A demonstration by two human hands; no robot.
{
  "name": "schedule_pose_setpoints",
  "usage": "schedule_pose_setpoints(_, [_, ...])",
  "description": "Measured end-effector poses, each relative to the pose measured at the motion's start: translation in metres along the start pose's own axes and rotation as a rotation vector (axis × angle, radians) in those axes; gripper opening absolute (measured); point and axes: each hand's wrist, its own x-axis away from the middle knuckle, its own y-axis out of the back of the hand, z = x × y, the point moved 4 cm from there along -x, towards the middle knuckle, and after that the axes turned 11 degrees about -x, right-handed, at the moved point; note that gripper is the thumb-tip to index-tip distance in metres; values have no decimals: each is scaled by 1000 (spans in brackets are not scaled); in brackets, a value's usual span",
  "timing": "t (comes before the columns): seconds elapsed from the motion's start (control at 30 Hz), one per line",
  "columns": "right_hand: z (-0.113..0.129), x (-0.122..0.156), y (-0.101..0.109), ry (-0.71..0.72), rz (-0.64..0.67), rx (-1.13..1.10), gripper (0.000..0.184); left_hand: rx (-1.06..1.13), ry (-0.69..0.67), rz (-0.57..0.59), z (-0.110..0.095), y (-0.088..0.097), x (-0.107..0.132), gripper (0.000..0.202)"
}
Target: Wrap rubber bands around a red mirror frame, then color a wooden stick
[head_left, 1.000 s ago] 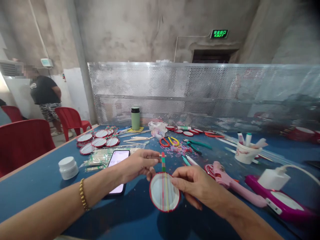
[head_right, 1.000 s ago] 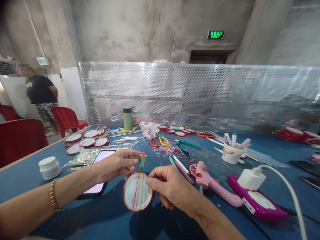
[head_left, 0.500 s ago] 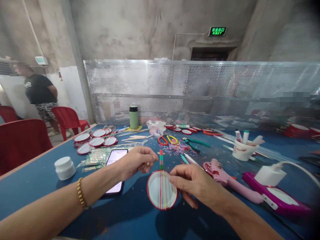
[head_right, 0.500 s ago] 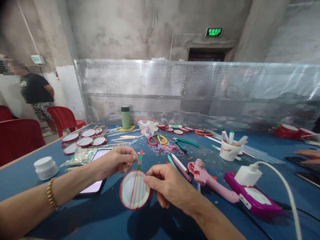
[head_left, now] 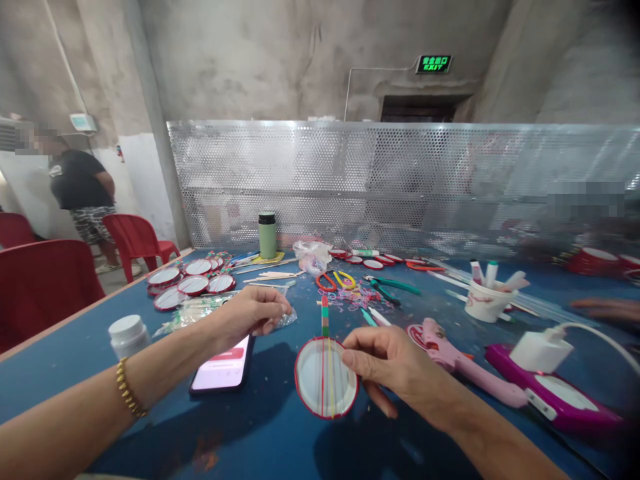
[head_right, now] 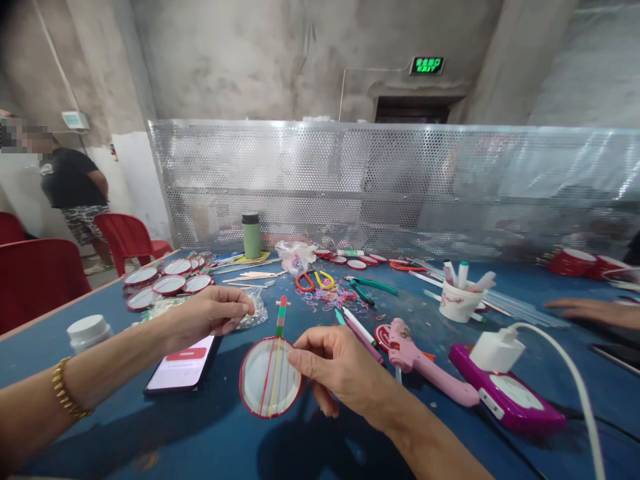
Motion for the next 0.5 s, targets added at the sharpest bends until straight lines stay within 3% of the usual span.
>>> schedule_pose_setpoints(0.33, [1,3,0,-7,2,-26,40,-106,49,-158,-8,35,18,16])
schedule_pose_setpoints(0.5, [1,3,0,-17,1,-32,41,-230,9,-354,-11,66,18,15])
